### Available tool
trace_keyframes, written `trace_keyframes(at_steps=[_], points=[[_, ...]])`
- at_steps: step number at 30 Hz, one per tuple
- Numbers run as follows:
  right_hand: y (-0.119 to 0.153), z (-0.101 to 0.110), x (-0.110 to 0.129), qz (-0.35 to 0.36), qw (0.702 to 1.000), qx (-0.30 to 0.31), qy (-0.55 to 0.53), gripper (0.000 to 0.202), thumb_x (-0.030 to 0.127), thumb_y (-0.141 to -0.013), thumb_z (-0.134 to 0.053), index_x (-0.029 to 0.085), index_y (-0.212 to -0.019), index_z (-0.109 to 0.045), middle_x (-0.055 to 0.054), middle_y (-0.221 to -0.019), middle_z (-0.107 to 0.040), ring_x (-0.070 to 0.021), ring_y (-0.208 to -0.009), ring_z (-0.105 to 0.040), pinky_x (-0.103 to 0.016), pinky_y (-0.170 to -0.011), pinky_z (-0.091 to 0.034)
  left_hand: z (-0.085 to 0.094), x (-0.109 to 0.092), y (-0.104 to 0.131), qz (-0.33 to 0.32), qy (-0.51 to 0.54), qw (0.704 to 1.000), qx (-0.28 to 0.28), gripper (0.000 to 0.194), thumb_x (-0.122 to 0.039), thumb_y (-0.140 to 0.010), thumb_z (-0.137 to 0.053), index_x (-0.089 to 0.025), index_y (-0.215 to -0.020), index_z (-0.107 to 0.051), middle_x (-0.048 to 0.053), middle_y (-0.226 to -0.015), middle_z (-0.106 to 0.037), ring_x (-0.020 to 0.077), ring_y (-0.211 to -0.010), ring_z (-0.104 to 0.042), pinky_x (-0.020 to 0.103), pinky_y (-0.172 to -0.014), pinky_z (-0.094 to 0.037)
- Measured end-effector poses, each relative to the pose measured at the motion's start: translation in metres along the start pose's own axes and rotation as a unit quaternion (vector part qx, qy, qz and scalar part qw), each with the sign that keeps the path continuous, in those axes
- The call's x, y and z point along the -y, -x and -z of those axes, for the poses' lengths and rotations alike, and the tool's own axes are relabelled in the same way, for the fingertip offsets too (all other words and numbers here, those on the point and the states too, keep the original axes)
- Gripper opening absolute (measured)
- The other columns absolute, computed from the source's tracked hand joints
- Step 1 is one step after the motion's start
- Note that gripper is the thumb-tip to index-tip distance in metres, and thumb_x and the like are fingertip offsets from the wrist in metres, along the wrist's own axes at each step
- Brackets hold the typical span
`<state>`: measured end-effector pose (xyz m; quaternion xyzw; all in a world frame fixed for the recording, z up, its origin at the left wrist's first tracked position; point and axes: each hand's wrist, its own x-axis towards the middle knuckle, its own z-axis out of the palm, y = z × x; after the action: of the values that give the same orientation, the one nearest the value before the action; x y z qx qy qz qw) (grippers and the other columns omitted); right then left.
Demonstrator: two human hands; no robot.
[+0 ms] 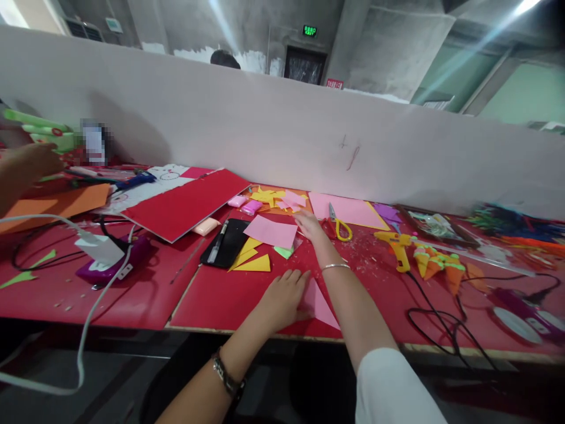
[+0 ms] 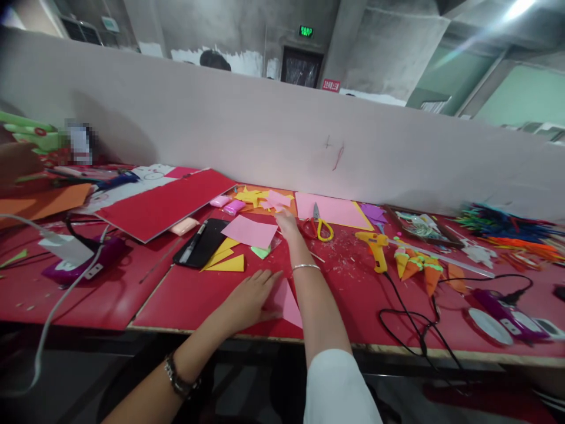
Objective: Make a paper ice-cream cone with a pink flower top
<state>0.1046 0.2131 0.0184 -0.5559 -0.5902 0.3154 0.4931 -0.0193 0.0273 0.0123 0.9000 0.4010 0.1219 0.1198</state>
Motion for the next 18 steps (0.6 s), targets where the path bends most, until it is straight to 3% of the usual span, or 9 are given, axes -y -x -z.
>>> trace_keyframes(at_steps=[3, 7, 9, 11, 14, 16, 18], points=[[0.023, 0.017, 0.007, -0.035, 0.998, 0.042, -0.036, 0.017, 0.016, -0.076, -0.045, 0.015, -0.090, -0.056, -0.002, -0.074, -0.062, -0.0098, -0.073, -0.060, -0.025, -0.070, -0.047, 0.000, 0.001, 0.000, -0.002, 0.029, 1.000, 0.003, 0.071, -0.036, -0.070, -0.058, -0.015, -0.130, -0.027, 0.014, -0.125, -0.044, 0.0246, -0.115, -0.040, 0.036, -0.091, -0.036], [0.062, 0.054, 0.025, -0.024, 0.995, 0.080, -0.057, 0.020, 0.018, -0.074, -0.044, 0.018, -0.090, -0.057, -0.002, -0.085, -0.063, -0.0099, -0.078, -0.059, -0.026, -0.076, -0.045, 0.003, 0.000, 0.002, -0.029, 0.070, 0.997, -0.016, 0.064, -0.019, -0.071, -0.054, -0.017, -0.129, -0.027, 0.012, -0.126, -0.044, 0.0218, -0.114, -0.041, 0.034, -0.091, -0.036], [0.088, 0.074, 0.032, -0.005, 0.991, 0.124, -0.051, 0.022, 0.015, -0.073, -0.045, 0.017, -0.090, -0.058, -0.002, -0.085, -0.063, -0.0111, -0.080, -0.059, -0.028, -0.080, -0.044, 0.007, 0.000, 0.003, -0.038, 0.098, 0.994, -0.018, 0.053, -0.013, -0.071, -0.050, -0.017, -0.122, -0.036, 0.010, -0.118, -0.051, 0.0202, -0.105, -0.048, 0.032, -0.087, -0.039], [0.117, 0.093, 0.036, 0.075, 0.972, 0.223, 0.018, 0.033, 0.009, -0.074, -0.037, 0.018, -0.099, -0.057, -0.003, -0.091, -0.062, -0.0122, -0.088, -0.057, -0.031, -0.085, -0.043, 0.013, 0.001, 0.004, -0.046, 0.130, 0.990, -0.015, 0.036, -0.009, -0.070, -0.047, -0.017, -0.105, -0.048, 0.006, -0.101, -0.059, 0.0173, -0.091, -0.054, 0.028, -0.079, -0.041], [0.159, 0.114, 0.036, 0.177, 0.925, 0.295, 0.161, 0.054, -0.002, -0.069, -0.030, 0.023, -0.113, -0.051, -0.004, -0.118, -0.050, -0.0139, -0.112, -0.043, -0.036, -0.097, -0.033, 0.023, 0.004, 0.003, -0.103, 0.180, 0.978, -0.009, 0.025, -0.001, -0.067, -0.041, -0.018, -0.082, -0.053, 0.002, -0.088, -0.061, 0.0121, -0.082, -0.054, 0.022, -0.073, -0.040], [0.182, 0.123, 0.035, 0.216, 0.892, 0.300, 0.262, 0.063, -0.004, -0.067, -0.032, 0.027, -0.119, -0.047, -0.005, -0.128, -0.039, -0.0162, -0.120, -0.033, -0.039, -0.099, -0.029, 0.028, 0.006, 0.003, -0.128, 0.187, 0.974, 0.000, 0.029, 0.003, -0.064, -0.038, -0.017, -0.078, -0.053, 0.001, -0.085, -0.060, 0.0108, -0.080, -0.053, 0.021, -0.071, -0.039], [0.199, 0.128, 0.034, 0.241, 0.865, 0.268, 0.350, 0.058, -0.002, -0.070, -0.037, 0.030, -0.118, -0.048, -0.006, -0.131, -0.034, -0.0198, -0.122, -0.029, -0.042, -0.099, -0.029, 0.032, 0.007, 0.003, -0.140, 0.170, 0.975, 0.005, 0.030, 0.004, -0.062, -0.039, -0.018, -0.076, -0.055, 0.000, -0.083, -0.060, 0.0110, -0.081, -0.053, 0.023, -0.076, -0.037]])
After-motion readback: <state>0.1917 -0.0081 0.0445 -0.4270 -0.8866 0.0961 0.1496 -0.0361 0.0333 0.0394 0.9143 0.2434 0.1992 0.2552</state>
